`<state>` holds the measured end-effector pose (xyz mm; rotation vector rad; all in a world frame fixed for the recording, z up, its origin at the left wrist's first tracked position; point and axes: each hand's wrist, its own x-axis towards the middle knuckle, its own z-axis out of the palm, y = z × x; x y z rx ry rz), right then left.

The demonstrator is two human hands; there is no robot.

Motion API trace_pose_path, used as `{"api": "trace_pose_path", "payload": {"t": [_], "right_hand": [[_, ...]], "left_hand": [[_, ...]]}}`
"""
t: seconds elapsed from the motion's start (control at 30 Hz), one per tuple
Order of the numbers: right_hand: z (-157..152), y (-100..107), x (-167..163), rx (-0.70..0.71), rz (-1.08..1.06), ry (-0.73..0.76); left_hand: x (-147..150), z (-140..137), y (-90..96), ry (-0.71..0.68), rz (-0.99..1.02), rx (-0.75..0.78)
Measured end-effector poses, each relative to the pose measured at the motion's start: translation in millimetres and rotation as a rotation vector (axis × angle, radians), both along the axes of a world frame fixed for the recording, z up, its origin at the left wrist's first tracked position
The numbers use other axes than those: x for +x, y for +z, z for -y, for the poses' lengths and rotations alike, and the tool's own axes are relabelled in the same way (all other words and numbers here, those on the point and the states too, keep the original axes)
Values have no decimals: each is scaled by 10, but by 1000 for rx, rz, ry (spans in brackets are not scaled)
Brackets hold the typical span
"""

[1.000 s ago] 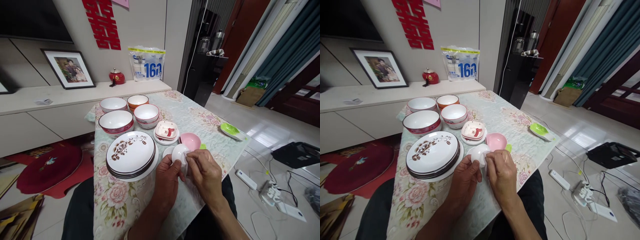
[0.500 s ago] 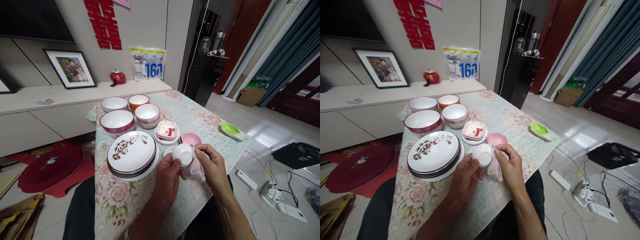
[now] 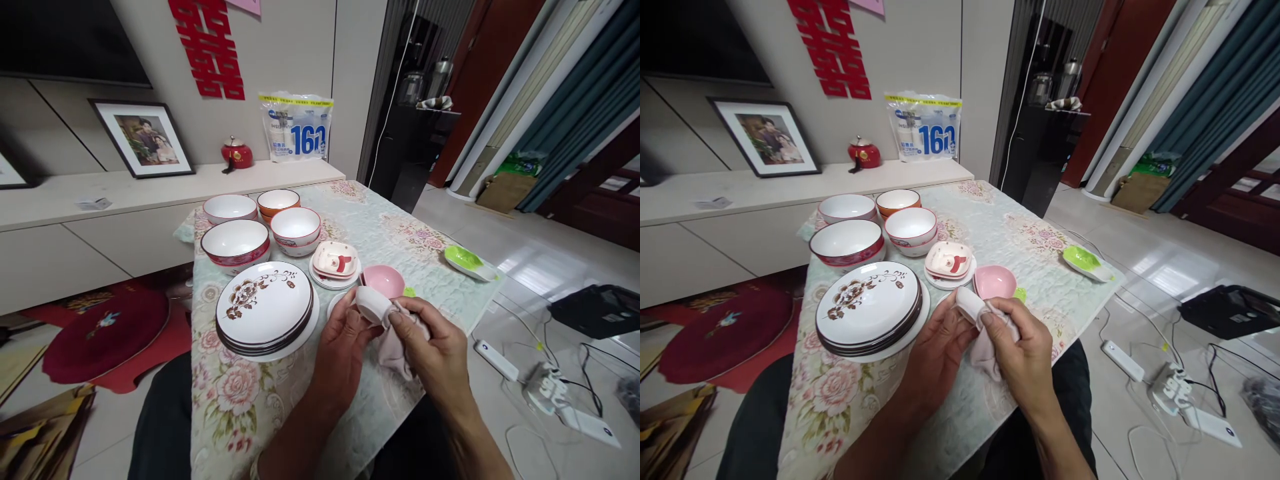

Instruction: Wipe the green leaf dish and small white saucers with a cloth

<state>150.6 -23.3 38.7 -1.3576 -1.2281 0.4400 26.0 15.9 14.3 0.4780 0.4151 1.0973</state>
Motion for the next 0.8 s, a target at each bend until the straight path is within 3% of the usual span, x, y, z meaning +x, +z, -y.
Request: {"api": "trace_pose_path", "payload": {"t": [0.1, 0.17, 0.3, 0.4, 0.57, 0.7, 0.8], "right_hand": [[9, 21, -97, 189, 387, 60], [16, 27, -139, 249, 519, 143], [59, 82, -105, 184, 444, 210], [84, 188, -19, 134, 358, 65], [-2, 312, -16, 212, 474, -122], [-122, 223, -90, 239, 539, 25], [-130, 169, -81, 145, 603, 142]], "left_hand": [[-4, 6, 37, -46, 86, 12], [-24, -8, 48, -53, 112, 17], [-83, -42, 31, -86, 154, -52], [-104, -36, 32, -144, 202, -99], [-78, -4, 32, -229, 245, -16], [-65, 7, -8, -241, 208, 25], [-68, 4, -17, -233, 176, 44]]}}
